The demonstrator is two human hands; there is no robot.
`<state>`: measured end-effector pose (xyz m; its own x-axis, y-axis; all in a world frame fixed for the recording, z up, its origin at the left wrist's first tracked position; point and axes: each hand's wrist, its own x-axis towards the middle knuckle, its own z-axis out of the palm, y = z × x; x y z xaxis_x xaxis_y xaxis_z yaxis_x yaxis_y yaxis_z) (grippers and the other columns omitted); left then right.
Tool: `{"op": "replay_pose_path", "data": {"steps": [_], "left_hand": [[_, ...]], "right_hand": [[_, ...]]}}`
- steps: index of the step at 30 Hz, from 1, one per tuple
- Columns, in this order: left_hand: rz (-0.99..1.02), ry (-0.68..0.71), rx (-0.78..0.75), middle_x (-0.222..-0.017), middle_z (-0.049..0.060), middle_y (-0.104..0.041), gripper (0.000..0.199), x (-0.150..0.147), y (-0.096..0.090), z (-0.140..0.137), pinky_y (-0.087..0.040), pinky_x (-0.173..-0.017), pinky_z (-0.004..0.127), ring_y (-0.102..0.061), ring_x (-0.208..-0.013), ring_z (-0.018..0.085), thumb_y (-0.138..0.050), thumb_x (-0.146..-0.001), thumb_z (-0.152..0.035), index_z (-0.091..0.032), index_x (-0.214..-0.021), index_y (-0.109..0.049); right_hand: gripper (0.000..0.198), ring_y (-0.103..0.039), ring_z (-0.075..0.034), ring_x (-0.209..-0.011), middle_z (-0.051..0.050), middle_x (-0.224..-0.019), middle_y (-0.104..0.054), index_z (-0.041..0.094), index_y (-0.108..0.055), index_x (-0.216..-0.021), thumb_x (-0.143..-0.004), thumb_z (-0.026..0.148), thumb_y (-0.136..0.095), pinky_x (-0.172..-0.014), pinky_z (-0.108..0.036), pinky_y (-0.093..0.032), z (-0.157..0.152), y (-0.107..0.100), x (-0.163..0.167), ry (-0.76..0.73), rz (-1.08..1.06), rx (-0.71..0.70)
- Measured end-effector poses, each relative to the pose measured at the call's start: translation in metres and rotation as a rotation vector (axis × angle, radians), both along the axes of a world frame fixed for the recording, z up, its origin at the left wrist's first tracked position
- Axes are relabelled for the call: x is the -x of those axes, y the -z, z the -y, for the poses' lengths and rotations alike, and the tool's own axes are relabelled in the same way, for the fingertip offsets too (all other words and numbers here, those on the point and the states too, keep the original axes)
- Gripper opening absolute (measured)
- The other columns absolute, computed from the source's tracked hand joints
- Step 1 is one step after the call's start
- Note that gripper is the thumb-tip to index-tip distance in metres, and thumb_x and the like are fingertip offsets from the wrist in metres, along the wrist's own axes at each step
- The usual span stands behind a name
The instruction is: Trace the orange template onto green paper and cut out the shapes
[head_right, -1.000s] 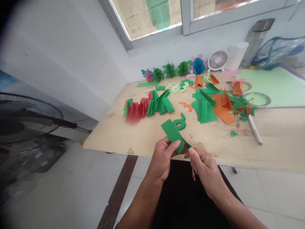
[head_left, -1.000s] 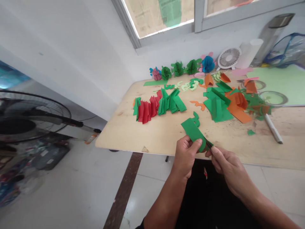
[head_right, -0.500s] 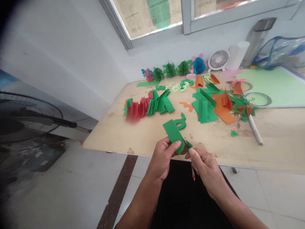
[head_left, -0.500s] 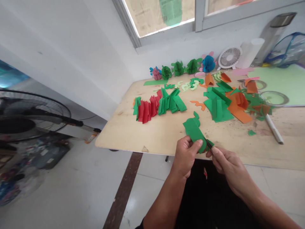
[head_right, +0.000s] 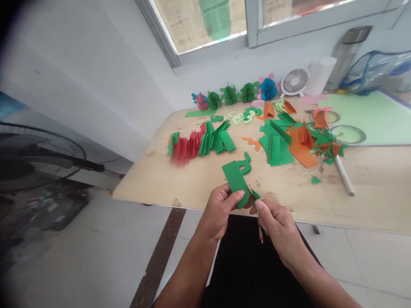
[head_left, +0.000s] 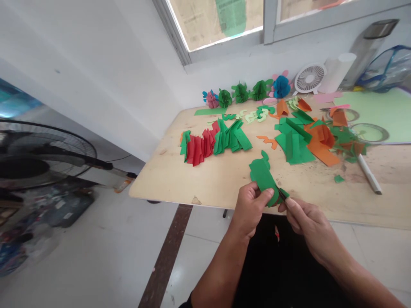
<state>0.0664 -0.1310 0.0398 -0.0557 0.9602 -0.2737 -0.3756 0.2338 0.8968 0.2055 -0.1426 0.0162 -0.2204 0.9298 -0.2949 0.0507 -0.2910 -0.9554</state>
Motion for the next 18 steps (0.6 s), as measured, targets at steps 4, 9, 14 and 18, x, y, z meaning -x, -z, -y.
{"op": "replay_pose_path", "data": {"steps": [4, 9, 14, 18], "left_hand": [[0.014, 0.004, 0.009, -0.068, 0.003, -0.064, 0.019, -0.0003, -0.0014, 0.0002, -0.044, -0.064, 0.027, -0.053, -0.060, 0.012, -0.072, -0.065, -0.030, -0.013, -0.073, -0.066], [0.054, -0.043, 0.039, -0.062, 0.002, -0.062, 0.024, -0.0033, -0.0033, 0.0003, -0.046, -0.063, 0.027, -0.052, -0.057, 0.012, -0.073, -0.064, -0.033, -0.012, -0.074, -0.068], [0.030, -0.037, 0.011, -0.061, 0.001, -0.061, 0.022, -0.0034, -0.0026, -0.0013, -0.046, -0.064, 0.028, -0.051, -0.057, 0.011, -0.072, -0.066, -0.034, -0.013, -0.073, -0.069], [0.001, 0.005, 0.004, -0.061, 0.002, -0.061, 0.023, -0.0007, -0.0030, -0.0030, -0.045, -0.063, 0.027, -0.051, -0.058, 0.012, -0.072, -0.066, -0.035, -0.013, -0.071, -0.069]], "right_hand": [[0.048, -0.023, -0.009, -0.043, 0.008, -0.046, -0.028, 0.018, -0.057, -0.070, -0.084, 0.064, -0.051, -0.041, -0.024, -0.020, 0.0002, 0.0016, 0.0000, 0.012, 0.010, 0.009], [0.050, -0.024, -0.010, -0.044, 0.007, -0.047, -0.029, 0.019, -0.057, -0.069, -0.083, 0.066, -0.051, -0.043, -0.025, -0.019, -0.0003, 0.0033, 0.0004, 0.023, 0.025, 0.002], [0.050, -0.022, -0.010, -0.044, 0.007, -0.047, -0.028, 0.019, -0.057, -0.068, -0.084, 0.066, -0.049, -0.041, -0.025, -0.019, -0.0017, 0.0022, 0.0006, 0.018, 0.031, -0.007], [0.050, -0.024, -0.010, -0.043, 0.007, -0.046, -0.029, 0.018, -0.058, -0.067, -0.083, 0.065, -0.050, -0.041, -0.025, -0.021, -0.0037, 0.0020, -0.0010, 0.014, 0.036, -0.018]]}}
